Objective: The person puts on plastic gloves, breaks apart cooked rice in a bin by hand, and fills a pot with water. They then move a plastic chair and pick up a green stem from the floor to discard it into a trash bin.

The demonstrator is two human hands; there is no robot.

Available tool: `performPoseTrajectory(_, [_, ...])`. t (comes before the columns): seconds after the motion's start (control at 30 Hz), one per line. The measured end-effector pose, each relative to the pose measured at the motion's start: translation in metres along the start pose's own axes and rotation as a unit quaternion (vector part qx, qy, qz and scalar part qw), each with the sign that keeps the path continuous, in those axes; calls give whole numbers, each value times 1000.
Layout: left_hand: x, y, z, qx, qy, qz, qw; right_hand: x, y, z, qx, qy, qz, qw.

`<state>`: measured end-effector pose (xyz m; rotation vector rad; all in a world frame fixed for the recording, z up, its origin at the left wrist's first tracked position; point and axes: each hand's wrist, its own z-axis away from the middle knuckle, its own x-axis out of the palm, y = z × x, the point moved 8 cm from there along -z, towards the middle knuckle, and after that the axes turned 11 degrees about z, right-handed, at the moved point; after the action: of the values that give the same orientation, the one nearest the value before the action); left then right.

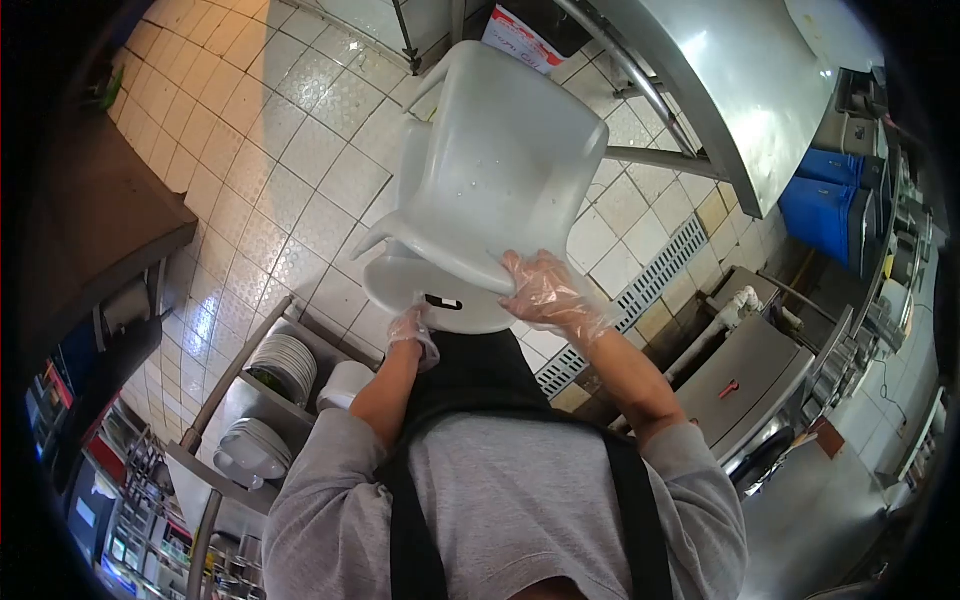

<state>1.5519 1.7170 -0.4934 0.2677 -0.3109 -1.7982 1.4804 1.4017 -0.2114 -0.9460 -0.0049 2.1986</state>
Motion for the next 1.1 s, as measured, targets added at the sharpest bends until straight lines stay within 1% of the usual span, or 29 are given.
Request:
performPoseTrajectory(0.03, [11,11,20,-34,16,-7,999,-6,4,-4,1,0,-2,1000])
performPoseTrajectory(0.07, [11,12,35,-70,37,-10,997,-7,15,-15,11,-39,8,999])
performPoseTrajectory(0.1, [2,10,35,-70,44,-7,997,-8,27,-29,18,-76,20,997])
performPoseTrajectory(0.13, [-4,11,32,-41,31,23,998,-16,44,-48,-24,28,-11,999])
performPoseTrajectory(0.17, [-11,14,32,-11,19,53,998,-23,62,-64,-66,131,-45,988])
performPoseTrajectory(0.2, [-20,16,31,-9,28,60,998,-38,70,-78,-61,105,-80,989])
performPoseTrajectory(0.27, [-30,24,31,10,-10,-30,999,-77,71,-100,-42,49,-139,988])
performPoseTrajectory(0.3, [-27,25,40,8,-2,-24,1000,-84,72,-111,-26,22,-161,986])
performPoseTrajectory(0.33, [-21,29,55,1,31,-4,999,-83,72,-124,-30,15,-160,987])
performPoseTrajectory(0.37, [-21,29,64,-8,63,16,998,-85,75,-134,-24,37,-141,989])
performPoseTrajectory(0.4, [-22,26,62,-10,65,20,998,-90,81,-144,-18,60,-121,991])
performPoseTrajectory(0.43, [-21,23,62,-8,57,29,998,-97,76,-149,-52,62,-118,990])
performPoseTrajectory(0.5, [-24,21,63,-6,48,37,998,-110,78,-157,-56,68,-103,991])
performPoseTrajectory(0.53, [-25,23,66,-31,60,-3,998,-127,76,-155,-56,78,-91,991])
performPoseTrajectory(0.57, [-25,23,69,-56,69,-45,995,-145,69,-149,-55,55,-63,995])
performPoseTrajectory(0.6, [-24,23,70,-54,63,-47,995,-161,65,-142,-49,60,-61,995])
performPoseTrajectory(0.67, [-29,21,75,-68,80,-82,991,-185,66,-131,-14,68,-27,997])
performPoseTrajectory(0.7, [-42,21,71,-65,74,-82,992,-190,69,-132,-49,140,-6,989])
performPoseTrajectory(0.73, [-49,11,58,-124,-32,-140,982,-193,70,-128,-48,149,-2,988])
performPoseTrajectory(0.77, [-35,22,66,-178,-138,-199,954,-195,60,-122,-86,149,87,981])
performPoseTrajectory(0.8, [-14,36,68,-138,-192,-226,945,-191,49,-114,-120,146,175,966])
performPoseTrajectory(0.87, [70,109,121,-46,-288,-269,918,-189,39,-88,-91,243,187,948])
performPoseTrajectory(0.9, [100,141,133,2,-293,-50,955,-191,30,-81,-85,249,190,946])
performPoseTrajectory(0.97, [197,214,181,132,-348,47,927,-177,30,-80,-7,100,85,991])
performPoseTrajectory(1.03, [267,245,191,113,-352,174,913,-177,23,-71,-12,96,90,991])
performPoseTrajectory(1.1, [315,270,203,81,-328,227,913,-169,20,-68,-19,76,98,992])
